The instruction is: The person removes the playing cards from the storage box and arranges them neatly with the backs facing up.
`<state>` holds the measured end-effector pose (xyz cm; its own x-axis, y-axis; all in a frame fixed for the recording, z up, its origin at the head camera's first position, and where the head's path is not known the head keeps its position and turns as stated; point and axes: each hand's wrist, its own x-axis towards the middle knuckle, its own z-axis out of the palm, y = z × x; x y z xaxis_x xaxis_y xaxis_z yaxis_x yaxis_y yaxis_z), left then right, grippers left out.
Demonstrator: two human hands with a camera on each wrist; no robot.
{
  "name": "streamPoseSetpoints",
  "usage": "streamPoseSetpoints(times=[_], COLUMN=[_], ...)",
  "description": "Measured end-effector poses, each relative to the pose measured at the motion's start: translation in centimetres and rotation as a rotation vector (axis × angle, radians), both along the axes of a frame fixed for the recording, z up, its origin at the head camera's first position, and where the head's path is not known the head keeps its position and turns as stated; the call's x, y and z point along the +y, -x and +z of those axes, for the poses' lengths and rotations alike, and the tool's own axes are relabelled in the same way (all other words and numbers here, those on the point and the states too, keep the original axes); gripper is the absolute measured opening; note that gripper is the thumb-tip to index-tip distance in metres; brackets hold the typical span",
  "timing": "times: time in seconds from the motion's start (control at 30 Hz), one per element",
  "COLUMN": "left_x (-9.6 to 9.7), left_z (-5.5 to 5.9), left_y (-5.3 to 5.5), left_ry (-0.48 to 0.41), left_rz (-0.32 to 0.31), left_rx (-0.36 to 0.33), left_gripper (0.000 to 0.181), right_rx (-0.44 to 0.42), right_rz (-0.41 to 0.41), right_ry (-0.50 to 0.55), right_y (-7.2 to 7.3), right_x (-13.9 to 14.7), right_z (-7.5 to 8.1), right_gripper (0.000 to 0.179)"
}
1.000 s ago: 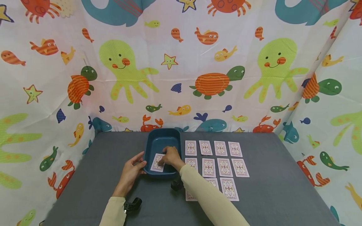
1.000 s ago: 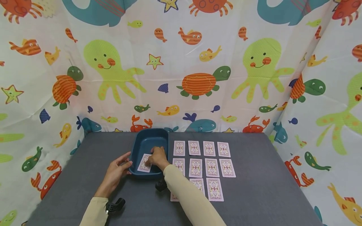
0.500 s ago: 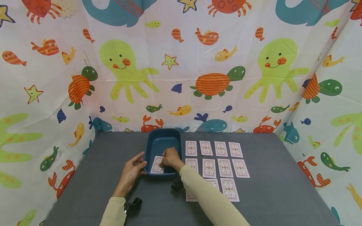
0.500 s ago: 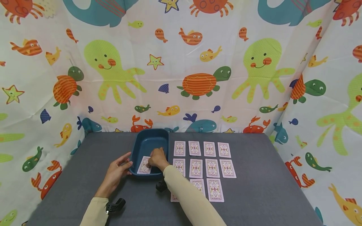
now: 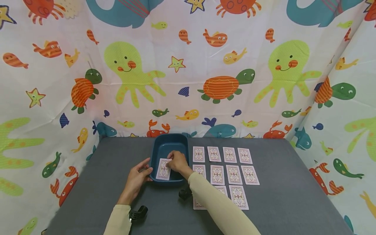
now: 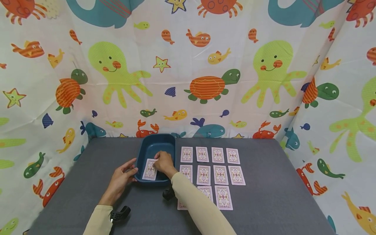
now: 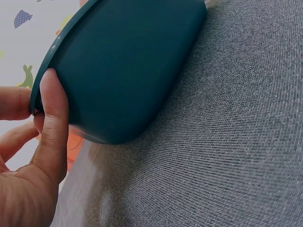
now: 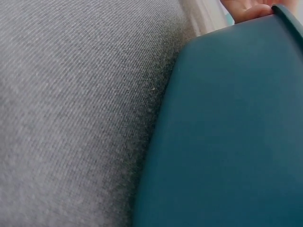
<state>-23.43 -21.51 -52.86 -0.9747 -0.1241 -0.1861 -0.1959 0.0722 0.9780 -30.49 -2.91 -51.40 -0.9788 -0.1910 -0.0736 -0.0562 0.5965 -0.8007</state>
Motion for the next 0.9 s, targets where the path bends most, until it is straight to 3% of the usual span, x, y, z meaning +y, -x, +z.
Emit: streamPoseSetpoints(times=[0.9], left_x=[0.14], left_z=[0.09], left_y=[0.03], left_ry=[0.018], left_rz=[-0.005], left_rx=[-0.005], left_gripper=[0.05], right_rx=[0.076], right_rz=[-0.133], right_ry=[0.199], right_y=[0.36], right_x=[-0.14], right_z=[0.42], right_gripper=[0.013])
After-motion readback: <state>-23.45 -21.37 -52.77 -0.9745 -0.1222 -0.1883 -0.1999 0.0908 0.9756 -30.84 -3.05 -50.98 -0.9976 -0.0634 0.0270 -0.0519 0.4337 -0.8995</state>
